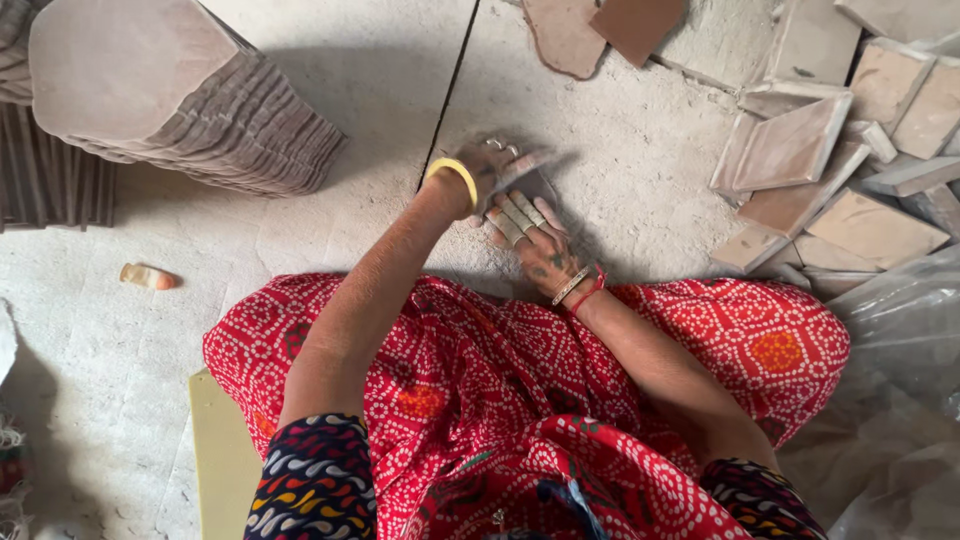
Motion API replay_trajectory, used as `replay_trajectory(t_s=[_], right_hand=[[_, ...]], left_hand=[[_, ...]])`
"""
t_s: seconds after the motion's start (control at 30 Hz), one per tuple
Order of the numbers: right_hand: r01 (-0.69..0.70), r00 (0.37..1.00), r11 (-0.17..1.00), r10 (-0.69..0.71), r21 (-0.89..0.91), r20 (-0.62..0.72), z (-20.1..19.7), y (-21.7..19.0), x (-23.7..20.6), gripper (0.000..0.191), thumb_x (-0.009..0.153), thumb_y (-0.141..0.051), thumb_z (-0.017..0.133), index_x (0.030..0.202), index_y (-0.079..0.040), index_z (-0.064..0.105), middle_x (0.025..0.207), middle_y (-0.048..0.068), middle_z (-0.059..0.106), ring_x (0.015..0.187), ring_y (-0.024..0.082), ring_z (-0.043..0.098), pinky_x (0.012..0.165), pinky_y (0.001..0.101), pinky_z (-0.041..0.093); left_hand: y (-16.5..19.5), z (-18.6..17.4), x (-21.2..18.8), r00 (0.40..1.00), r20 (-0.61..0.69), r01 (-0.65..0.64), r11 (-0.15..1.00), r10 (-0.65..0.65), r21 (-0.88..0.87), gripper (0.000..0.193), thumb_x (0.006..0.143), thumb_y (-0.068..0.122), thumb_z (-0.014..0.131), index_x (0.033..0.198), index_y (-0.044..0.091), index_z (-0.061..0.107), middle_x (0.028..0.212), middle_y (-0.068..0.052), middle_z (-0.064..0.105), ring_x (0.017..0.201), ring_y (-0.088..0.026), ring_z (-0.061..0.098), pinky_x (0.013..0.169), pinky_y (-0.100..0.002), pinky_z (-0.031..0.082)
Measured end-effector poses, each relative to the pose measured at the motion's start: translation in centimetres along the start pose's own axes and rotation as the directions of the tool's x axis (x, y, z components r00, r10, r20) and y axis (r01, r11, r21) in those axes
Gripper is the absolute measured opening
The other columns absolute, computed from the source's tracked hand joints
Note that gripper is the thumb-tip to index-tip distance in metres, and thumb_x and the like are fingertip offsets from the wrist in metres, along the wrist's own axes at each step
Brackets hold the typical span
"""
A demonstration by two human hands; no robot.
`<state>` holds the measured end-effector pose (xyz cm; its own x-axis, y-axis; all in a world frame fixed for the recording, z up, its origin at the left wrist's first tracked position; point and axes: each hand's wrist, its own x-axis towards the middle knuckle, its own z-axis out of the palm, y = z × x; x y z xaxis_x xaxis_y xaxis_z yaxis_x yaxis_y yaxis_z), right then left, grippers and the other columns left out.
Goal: The person sits cross-legged and smooths the edges of small, irregular clay tiles using a rectangular sanding block. They hold each tile with the left hand and rub its edges against the block with the right hand, then place the finished pieces into a nearby pile.
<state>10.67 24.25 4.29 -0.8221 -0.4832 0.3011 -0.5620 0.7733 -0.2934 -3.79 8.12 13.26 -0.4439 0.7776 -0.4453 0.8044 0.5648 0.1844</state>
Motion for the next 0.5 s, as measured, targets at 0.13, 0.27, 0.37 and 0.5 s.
replay_trajectory(t_s=[0.13, 0.27, 0.37, 0.5], right_hand=[[0.049, 0.998, 0.996, -0.045, -0.080, 0.050, 0.7, 1.8, 0.9, 0.037, 0.102, -0.014, 0.058, 0.139, -0.012, 0.063, 0.152, 0.014, 0.057, 0.145, 0.029, 0.048, 0.123, 0.0474, 0.033], [-0.232, 0.966, 0.967, 0.216, 0.108, 0.144, 0.9, 2.4, 3.2, 0.037, 0.108, -0.015, 0.055, 0.145, -0.007, 0.056, 0.154, 0.015, 0.055, 0.146, 0.026, 0.046, 0.128, 0.0449, 0.033], [-0.249, 0.962, 0.965, 0.237, 0.079, 0.139, 0.7, 1.1, 3.4, 0.040, 0.108, -0.016, 0.055, 0.146, -0.005, 0.055, 0.153, 0.016, 0.055, 0.146, 0.025, 0.046, 0.127, 0.0444, 0.035], [0.018, 1.000, 0.995, -0.017, -0.094, 0.015, -0.4, -1.2, 2.8, 0.042, 0.104, -0.020, 0.059, 0.142, -0.003, 0.058, 0.150, 0.018, 0.056, 0.147, 0.029, 0.043, 0.121, 0.0479, 0.038]], left_hand=[[-1.3, 2.2, -0.7, 0.953, -0.076, 0.264, 0.930, -0.292, -0.256, 0.133, 0.069, 0.028, 0.089, 0.164, 0.023, -0.004, 0.166, -0.017, 0.034, 0.153, -0.034, 0.033, 0.128, -0.052, 0.024], [-0.5, 6.3, -3.2, 0.861, -0.104, 0.428, 0.820, -0.497, -0.380, 0.147, 0.061, 0.046, 0.094, 0.160, 0.018, -0.011, 0.161, -0.021, 0.033, 0.148, -0.040, 0.031, 0.122, -0.060, 0.022], [0.7, 9.9, -4.1, 0.792, -0.235, 0.422, 0.784, -0.563, -0.456, 0.149, 0.063, 0.054, 0.094, 0.162, 0.013, -0.009, 0.159, -0.025, 0.033, 0.147, -0.047, 0.028, 0.119, -0.062, 0.021], [1.0, 12.7, -3.6, 0.747, -0.152, 0.488, 0.689, -0.647, -0.536, 0.154, 0.056, 0.063, 0.093, 0.162, 0.013, -0.007, 0.163, -0.025, 0.024, 0.149, -0.047, 0.024, 0.121, -0.064, 0.019]])
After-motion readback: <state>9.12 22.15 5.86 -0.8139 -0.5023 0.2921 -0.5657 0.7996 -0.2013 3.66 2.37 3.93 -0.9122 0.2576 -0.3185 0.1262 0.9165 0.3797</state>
